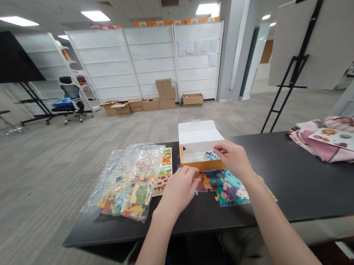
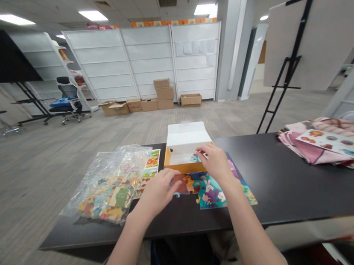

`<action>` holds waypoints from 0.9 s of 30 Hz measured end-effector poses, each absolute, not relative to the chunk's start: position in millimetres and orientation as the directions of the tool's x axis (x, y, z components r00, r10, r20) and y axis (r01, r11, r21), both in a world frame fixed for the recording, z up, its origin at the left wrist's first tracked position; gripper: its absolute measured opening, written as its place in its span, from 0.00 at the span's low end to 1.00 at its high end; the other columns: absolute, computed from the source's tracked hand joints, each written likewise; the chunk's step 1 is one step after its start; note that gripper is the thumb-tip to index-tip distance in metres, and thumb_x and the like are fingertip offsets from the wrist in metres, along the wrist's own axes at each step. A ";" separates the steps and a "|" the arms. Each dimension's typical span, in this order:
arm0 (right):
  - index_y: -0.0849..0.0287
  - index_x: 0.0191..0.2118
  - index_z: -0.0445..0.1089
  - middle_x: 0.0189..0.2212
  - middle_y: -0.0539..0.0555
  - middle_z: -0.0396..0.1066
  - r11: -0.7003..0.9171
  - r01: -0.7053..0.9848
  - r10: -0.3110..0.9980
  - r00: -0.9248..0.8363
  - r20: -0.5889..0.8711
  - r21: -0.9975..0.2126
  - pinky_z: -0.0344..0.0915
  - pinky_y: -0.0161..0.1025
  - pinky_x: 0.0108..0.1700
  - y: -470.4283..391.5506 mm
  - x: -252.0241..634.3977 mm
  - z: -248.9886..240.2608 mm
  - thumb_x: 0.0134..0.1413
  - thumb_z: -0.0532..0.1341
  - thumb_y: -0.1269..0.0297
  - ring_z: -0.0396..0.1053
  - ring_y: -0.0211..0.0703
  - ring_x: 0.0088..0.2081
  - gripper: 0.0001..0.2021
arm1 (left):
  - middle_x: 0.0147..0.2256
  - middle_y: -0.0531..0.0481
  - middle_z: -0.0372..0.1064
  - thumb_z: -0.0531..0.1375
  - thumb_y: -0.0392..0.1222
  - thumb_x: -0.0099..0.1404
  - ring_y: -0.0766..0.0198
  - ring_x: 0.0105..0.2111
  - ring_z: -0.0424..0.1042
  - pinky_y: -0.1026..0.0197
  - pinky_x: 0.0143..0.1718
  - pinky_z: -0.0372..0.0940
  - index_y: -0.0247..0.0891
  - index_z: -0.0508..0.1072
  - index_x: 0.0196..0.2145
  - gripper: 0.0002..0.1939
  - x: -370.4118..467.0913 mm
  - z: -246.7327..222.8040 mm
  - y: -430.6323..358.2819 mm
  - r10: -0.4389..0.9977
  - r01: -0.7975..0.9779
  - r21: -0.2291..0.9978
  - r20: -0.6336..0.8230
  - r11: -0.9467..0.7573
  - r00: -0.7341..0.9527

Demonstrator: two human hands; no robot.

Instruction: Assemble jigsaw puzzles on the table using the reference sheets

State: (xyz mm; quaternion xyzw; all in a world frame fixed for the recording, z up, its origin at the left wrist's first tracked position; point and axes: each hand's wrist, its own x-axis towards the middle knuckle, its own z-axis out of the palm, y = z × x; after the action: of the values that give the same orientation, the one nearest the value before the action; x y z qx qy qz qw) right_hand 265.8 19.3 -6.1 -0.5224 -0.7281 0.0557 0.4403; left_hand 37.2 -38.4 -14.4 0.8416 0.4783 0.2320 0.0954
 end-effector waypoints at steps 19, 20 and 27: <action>0.57 0.39 0.77 0.40 0.59 0.79 0.351 0.817 0.841 -0.060 0.538 -0.458 0.68 0.45 0.49 3.9 317.4 -2.0 0.62 0.57 0.59 0.75 0.51 0.43 0.12 | 0.62 0.43 0.65 0.55 0.45 0.74 0.50 0.64 0.61 0.44 0.66 0.57 0.46 0.72 0.58 0.17 67.1 -34.1 -37.7 0.796 0.754 0.270 0.095 -0.599 0.598; 0.57 0.39 0.77 0.40 0.58 0.79 0.337 0.814 0.849 -0.046 0.526 -0.473 0.69 0.45 0.49 -0.7 322.8 -0.7 0.62 0.57 0.59 0.76 0.51 0.43 0.12 | 0.62 0.43 0.65 0.55 0.45 0.74 0.50 0.64 0.61 0.44 0.66 0.57 0.46 0.72 0.58 0.17 67.2 -34.7 -36.1 0.797 0.754 0.273 0.099 -0.598 0.596; 0.57 0.39 0.78 0.34 0.54 0.80 0.261 0.763 0.963 -0.161 0.217 -0.591 0.71 0.40 0.40 -23.8 344.0 -4.5 0.61 0.59 0.56 0.76 0.46 0.34 0.13 | 0.57 0.41 0.70 0.62 0.56 0.68 0.46 0.60 0.66 0.43 0.61 0.61 0.43 0.76 0.51 0.20 76.7 -30.5 -34.1 0.775 0.718 0.305 0.144 -0.626 0.615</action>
State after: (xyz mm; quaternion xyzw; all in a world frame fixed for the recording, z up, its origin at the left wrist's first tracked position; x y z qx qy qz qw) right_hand 344.0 -23.8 -4.5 -0.5820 -0.7415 0.1755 0.2840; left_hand 76.7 -34.1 -30.5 0.8920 0.4184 0.1319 0.1093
